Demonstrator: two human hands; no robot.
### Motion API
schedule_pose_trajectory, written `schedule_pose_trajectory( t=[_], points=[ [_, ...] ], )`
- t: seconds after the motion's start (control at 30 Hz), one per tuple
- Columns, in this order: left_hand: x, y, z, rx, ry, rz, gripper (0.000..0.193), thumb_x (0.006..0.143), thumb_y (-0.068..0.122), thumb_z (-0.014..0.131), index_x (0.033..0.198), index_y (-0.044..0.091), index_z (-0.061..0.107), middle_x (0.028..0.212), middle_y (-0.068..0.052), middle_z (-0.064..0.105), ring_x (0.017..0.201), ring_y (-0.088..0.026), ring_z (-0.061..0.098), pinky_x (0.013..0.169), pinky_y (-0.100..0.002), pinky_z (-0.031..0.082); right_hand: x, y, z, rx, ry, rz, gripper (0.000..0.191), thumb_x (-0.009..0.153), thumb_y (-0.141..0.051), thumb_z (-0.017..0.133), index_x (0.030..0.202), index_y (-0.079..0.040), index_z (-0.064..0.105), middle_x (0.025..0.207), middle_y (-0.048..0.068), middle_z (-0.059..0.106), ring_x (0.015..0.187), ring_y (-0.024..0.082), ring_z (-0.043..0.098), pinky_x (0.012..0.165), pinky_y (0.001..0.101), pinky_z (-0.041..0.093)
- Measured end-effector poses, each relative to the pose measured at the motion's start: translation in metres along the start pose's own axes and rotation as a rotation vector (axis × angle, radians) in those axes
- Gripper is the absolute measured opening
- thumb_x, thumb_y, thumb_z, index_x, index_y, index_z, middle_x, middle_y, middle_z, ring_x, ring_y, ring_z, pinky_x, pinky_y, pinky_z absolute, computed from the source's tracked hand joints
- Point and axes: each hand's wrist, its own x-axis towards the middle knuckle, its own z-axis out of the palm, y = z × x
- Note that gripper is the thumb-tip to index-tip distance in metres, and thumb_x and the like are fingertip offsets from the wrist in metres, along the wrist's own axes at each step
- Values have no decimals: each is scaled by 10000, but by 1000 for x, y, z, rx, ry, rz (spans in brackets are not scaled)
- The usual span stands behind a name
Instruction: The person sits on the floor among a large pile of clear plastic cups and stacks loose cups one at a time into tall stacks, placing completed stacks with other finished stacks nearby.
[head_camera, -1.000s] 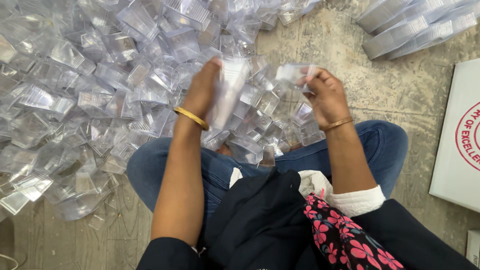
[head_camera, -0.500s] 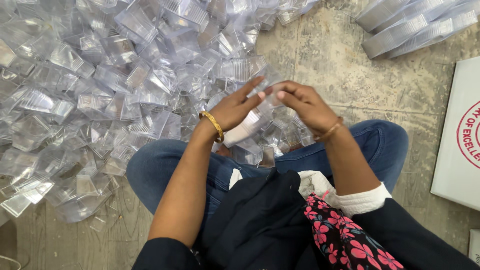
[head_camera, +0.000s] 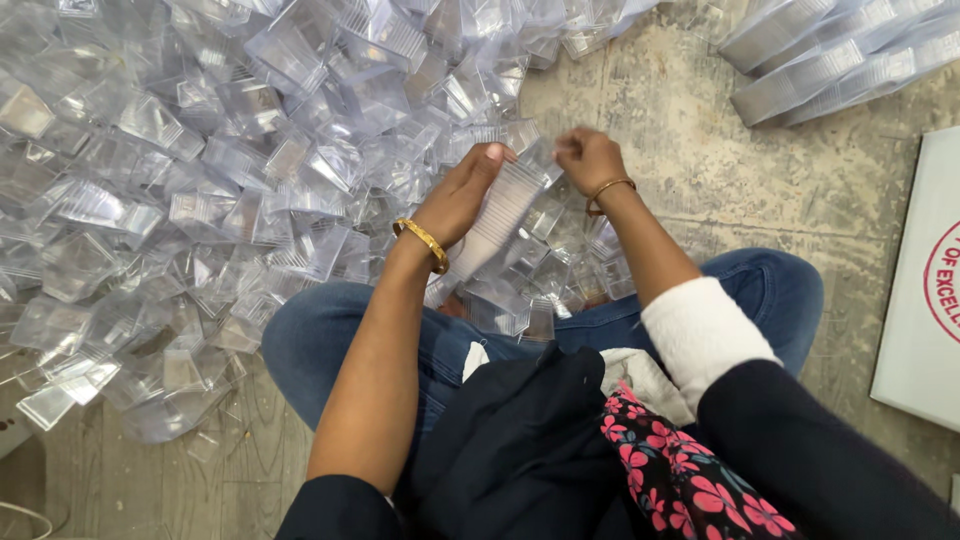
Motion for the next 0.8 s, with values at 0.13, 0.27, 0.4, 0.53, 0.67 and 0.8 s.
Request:
schedule_pose_trajectory(
  t=[0.13, 0.27, 0.4, 0.53, 0.67, 0.8],
  points=[
    [-3, 5, -2, 58, 20, -60, 598, 1015, 626, 359, 1302, 165, 607, 1263, -126, 692, 1232, -269, 615, 1051, -398, 439, 9, 20, -9, 327, -175, 363, 121, 953, -114, 692, 1021, -43, 763, 910, 52, 729, 796, 153, 670, 782, 321, 574],
    [-5, 8, 0, 140, 7, -88, 623, 980, 646, 365, 1345, 182, 565, 1294, -135, 694, 1255, -288, 628, 1042, -410, 449, 1, 18, -43, 687, -293, 512, 134, 962, -99, 629, 1009, -85, 754, 962, 12, 749, 821, 102, 690, 767, 273, 574],
    [-1, 3, 4, 184, -65, -110, 656, 970, 643, 387, 1460, 221, 496, 1425, -149, 593, 1307, -312, 593, 1078, -412, 445, -11, -8, -57, 739, -457, 477, 125, 971, -102, 672, 1049, -56, 758, 960, 35, 749, 857, 118, 696, 806, 282, 594],
    [6, -12, 11, 49, -184, 114, 690, 1021, 604, 409, 1567, 183, 397, 1625, -126, 423, 1443, -302, 469, 1148, -407, 376, -26, -38, -50, 490, -538, 294, 187, 1015, -103, 620, 1106, -22, 762, 989, 99, 753, 901, 171, 701, 845, 325, 604],
    [16, -25, 13, -67, -99, 111, 651, 1090, 570, 343, 1568, 146, 469, 1613, -128, 460, 1466, -269, 438, 1168, -388, 344, -52, -66, -66, 338, -20, -64, 296, 989, 4, 608, 1269, -22, 700, 1181, 108, 737, 1081, 203, 734, 923, 322, 589],
    [21, -29, 11, -573, -101, -124, 660, 1042, 577, 405, 1505, 111, 465, 1372, -188, 586, 1192, -284, 592, 994, -417, 515, -91, -99, -60, 366, -24, -349, 558, 941, 74, 506, 1475, -83, 551, 1532, 149, 519, 1467, 292, 511, 1221, 425, 425]
  ],
)
